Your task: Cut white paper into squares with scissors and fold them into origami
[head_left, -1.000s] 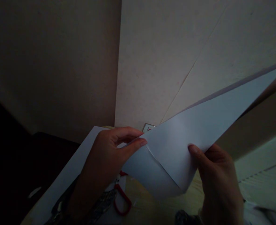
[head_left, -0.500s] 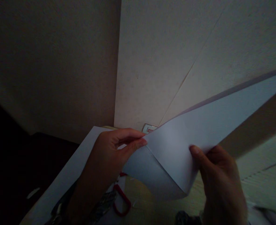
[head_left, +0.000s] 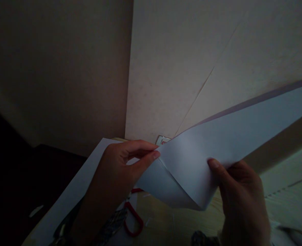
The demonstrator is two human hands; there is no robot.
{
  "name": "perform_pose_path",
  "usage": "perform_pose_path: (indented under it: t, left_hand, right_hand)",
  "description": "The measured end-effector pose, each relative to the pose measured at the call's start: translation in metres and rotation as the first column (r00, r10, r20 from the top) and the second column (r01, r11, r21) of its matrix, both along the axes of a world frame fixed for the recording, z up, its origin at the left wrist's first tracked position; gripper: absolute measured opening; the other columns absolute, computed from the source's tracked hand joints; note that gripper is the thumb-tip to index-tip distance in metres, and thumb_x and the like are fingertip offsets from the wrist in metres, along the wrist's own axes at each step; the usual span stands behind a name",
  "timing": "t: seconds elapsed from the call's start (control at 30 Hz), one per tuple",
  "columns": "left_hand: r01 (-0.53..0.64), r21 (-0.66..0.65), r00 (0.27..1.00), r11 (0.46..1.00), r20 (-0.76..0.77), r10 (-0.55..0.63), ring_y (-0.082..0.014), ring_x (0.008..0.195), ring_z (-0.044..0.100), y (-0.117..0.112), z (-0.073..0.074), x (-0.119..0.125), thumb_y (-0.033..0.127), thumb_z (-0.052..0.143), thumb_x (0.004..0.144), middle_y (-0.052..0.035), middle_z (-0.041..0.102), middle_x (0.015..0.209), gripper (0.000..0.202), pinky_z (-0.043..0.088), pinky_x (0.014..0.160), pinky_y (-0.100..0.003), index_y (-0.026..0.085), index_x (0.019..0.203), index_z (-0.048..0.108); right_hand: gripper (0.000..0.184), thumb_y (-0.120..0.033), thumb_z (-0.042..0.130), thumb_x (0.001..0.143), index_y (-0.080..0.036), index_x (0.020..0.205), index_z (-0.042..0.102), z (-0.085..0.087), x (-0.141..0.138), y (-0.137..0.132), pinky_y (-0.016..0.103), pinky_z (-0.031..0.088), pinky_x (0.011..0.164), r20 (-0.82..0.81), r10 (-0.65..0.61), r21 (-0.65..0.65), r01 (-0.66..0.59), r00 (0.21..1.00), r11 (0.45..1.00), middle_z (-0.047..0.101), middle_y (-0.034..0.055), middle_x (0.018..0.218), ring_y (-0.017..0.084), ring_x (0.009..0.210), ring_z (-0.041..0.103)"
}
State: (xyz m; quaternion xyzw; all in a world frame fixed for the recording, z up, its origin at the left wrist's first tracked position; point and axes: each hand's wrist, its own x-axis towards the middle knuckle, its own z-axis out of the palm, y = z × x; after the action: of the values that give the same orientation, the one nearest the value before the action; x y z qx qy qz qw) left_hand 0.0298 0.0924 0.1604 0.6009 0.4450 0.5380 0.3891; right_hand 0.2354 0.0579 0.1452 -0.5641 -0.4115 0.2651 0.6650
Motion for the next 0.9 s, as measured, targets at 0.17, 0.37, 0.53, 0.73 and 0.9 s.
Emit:
perform_pose_path:
  t: [0.17,0.37,0.53,0.73,0.9]
  left_hand:
    - [-0.01,0.04,0.999,0.999,-0.031,0.011,-0.0136,0.067,0.071,0.0002,-0.0002,-0.0002,0.023,0.069,0.073,0.0034,0.078,0.073,0.007,0.053,0.059,-0.016,0.024,0.071,0.077]
    - [-0.045,0.067,0.997,0.997,-0.063,0.049,-0.0142,0.067,0.071,-0.0015,0.0002,0.0001,0.024,0.07,0.073,0.0043,0.078,0.075,0.007,0.054,0.061,-0.018,0.026,0.073,0.077]
    - [-0.033,0.073,0.997,0.997,-0.067,0.037,-0.0153,0.069,0.071,-0.0021,-0.0017,-0.0006,0.024,0.069,0.074,0.0033,0.078,0.076,0.009,0.054,0.062,-0.019,0.026,0.074,0.077]
    - [-0.009,0.087,0.997,0.996,-0.078,0.016,-0.0112,0.069,0.069,-0.001,-0.0016,0.0005,0.023,0.068,0.077,0.0062,0.078,0.077,0.011,0.051,0.062,-0.015,0.028,0.075,0.077]
    - [-0.02,0.061,0.998,0.998,-0.066,0.024,-0.0108,0.066,0.068,-0.0036,0.0024,0.0008,0.022,0.068,0.075,0.0069,0.076,0.072,0.01,0.05,0.06,-0.014,0.026,0.069,0.075]
  right_hand:
    - [0.029,-0.036,0.079,0.069,-0.022,0.094,0.074,0.0008,-0.0004,0.001,0.028,0.052,0.065,0.035,-0.017,0.011,0.016,0.999,1.0,0.076,0.0038,0.086,0.022,0.079,0.068]
    - [0.032,-0.036,0.079,0.068,-0.02,0.096,0.074,0.0016,-0.0027,-0.0006,0.027,0.05,0.061,0.023,-0.058,-0.002,0.059,0.998,0.998,0.076,0.0048,0.085,0.019,0.073,0.066]
    - [0.029,-0.038,0.077,0.071,-0.021,0.095,0.074,0.0028,-0.0025,-0.0005,0.026,0.049,0.061,0.058,-0.06,-0.007,0.061,0.996,0.998,0.077,0.0044,0.087,0.02,0.075,0.066]
    - [0.034,-0.037,0.079,0.067,-0.02,0.096,0.074,0.0016,0.0,0.0009,0.027,0.05,0.062,0.029,-0.076,-0.014,0.076,0.997,0.997,0.077,0.0049,0.085,0.02,0.074,0.065]
    - [0.034,-0.035,0.077,0.069,-0.019,0.099,0.074,0.0015,-0.0025,-0.0007,0.029,0.05,0.064,0.018,-0.097,0.002,0.097,0.995,0.995,0.076,0.0056,0.087,0.021,0.076,0.066]
